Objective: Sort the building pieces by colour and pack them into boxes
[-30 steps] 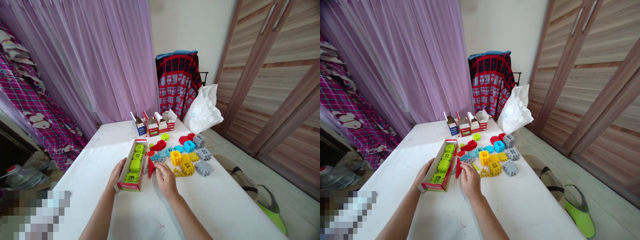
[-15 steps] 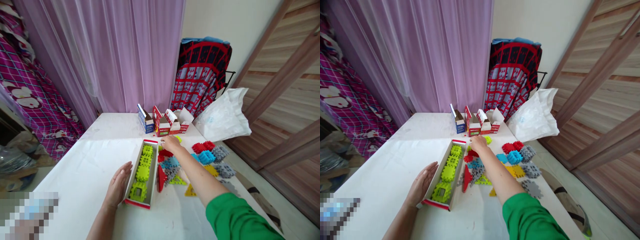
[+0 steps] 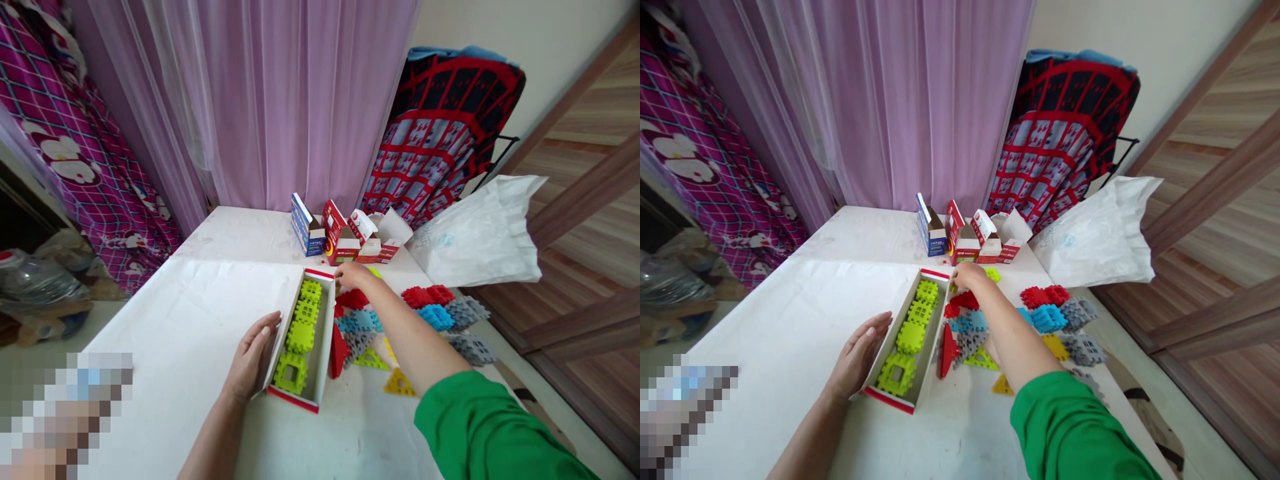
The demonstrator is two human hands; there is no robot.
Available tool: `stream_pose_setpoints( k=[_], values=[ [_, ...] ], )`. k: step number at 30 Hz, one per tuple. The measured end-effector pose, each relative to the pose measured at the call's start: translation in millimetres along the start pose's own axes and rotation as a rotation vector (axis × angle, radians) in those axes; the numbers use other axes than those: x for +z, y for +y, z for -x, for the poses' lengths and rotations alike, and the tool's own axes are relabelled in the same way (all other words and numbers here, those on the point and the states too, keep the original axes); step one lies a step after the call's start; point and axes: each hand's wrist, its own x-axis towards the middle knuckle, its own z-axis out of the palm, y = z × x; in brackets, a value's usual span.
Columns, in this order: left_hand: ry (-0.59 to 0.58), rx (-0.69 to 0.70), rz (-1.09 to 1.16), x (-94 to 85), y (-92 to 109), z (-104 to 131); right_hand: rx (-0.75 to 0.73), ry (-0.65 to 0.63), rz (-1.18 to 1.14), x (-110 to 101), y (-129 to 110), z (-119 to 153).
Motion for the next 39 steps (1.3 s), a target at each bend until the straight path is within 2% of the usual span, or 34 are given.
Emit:
stream_pose_setpoints(
  k=[3, 6, 8, 10, 12, 15, 21, 26, 30, 34, 39],
  values=[
    [-0.007, 0.004, 0.015, -1.4, -2.7, -0.7, 0.003, 0.108, -0.102, -20.0, 11.1, 9.9],
    [-0.008, -0.003, 0.036, -2.3, -4.1, -1.5, -0.13, 0.22, -0.278, -34.2, 4.9, 29.4],
    [-0.011, -0.005, 0.047, -2.3, -3.9, -1.9, -0.294, 0.207, -0.26, -37.1, -9.6, 44.3],
    [-0.006, -0.005, 0.049, -2.0, -3.6, -2.0, -0.428, 0.138, -0.118, -35.3, -26.0, 56.0],
    [0.001, -0.003, 0.047, -1.7, -3.4, -2.1, -0.485, 0.074, 0.047, -30.8, -38.5, 61.7],
    [0.006, 0.002, 0.047, -1.1, -3.5, -2.1, -0.465, 0.021, 0.223, -23.8, -45.7, 60.0],
    [0.016, 0.006, 0.059, 0.8, -2.3, -1.3, -0.467, -0.058, 0.394, -16.2, -49.6, 51.2],
    [0.012, -0.003, 0.056, 0.9, -2.7, -1.1, -0.43, -0.097, 0.44, -11.4, -53.5, 51.4],
    [0.011, 0.003, 0.06, 0.4, -3.7, -1.0, -0.433, -0.053, 0.43, -10.2, -49.8, 50.8],
    [0.008, 0.006, 0.054, -0.3, -4.2, -1.1, -0.509, -0.15, 0.435, -9.1, -49.2, 49.4],
    [0.004, 0.012, 0.043, -2.6, -5.8, -1.8, -0.421, -0.182, 0.485, -12.7, -56.6, 51.3]
  ],
)
